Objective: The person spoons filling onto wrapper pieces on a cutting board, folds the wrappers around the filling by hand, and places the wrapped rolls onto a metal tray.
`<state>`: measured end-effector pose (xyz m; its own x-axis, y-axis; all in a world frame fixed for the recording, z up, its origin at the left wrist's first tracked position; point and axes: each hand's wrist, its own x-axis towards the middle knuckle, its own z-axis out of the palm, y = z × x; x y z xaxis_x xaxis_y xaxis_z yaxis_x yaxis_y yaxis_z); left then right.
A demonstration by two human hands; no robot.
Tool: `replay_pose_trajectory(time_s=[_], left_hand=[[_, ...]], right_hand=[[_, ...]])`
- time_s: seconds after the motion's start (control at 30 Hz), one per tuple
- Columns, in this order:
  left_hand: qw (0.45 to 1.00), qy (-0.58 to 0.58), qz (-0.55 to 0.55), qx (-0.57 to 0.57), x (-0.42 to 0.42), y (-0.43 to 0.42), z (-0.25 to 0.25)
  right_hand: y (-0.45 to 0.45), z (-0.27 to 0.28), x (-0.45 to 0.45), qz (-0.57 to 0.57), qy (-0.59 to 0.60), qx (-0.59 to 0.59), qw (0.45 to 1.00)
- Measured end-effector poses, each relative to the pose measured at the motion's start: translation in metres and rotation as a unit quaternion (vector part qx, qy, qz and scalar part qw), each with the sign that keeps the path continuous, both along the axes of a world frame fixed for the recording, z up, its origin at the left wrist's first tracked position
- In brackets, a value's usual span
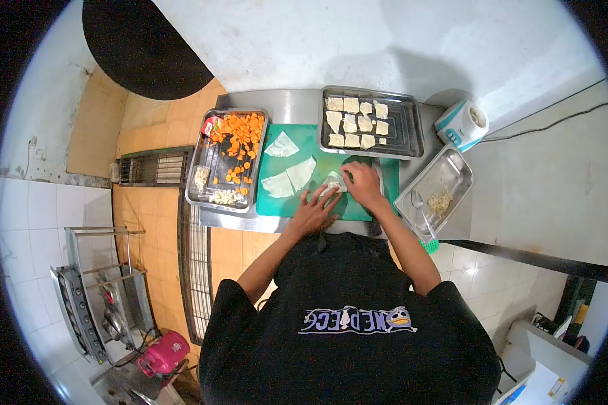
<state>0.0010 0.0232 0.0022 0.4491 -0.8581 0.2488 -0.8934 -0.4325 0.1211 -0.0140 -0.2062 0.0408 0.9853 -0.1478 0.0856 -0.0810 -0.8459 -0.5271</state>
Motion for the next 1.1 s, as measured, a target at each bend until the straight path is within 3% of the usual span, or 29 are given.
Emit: replay_pose_trajectory(time_s=[0.13,0.2,0.27,0.63,1.1], left_hand=[[0.999,-0.042,-0.025,-0.015,-0.004,-0.001,-0.014],[0.999,-0.040,-0.025,-0.017,-0.004,-0.003,-0.013],[0.999,0.016,-0.032,-0.001,-0.003,-0.003,-0.012],[0.999,0.023,-0.019,-0.026,-0.005,-0.001,-0.016],[0.998,0.030,-0.032,-0.036,-0.003,0.000,-0.008]], right_hand=[[0.000,0.006,0.032,0.019,0.071,0.001,0.997],[0.000,0.006,0.044,0.057,0.136,-0.053,0.988],[-0.001,0.003,0.053,0.067,0.140,-0.048,0.987],[0.009,0.005,0.059,0.075,0.208,-0.094,0.971],[-0.002,0.011,0.045,0.105,0.141,0.113,0.978]])
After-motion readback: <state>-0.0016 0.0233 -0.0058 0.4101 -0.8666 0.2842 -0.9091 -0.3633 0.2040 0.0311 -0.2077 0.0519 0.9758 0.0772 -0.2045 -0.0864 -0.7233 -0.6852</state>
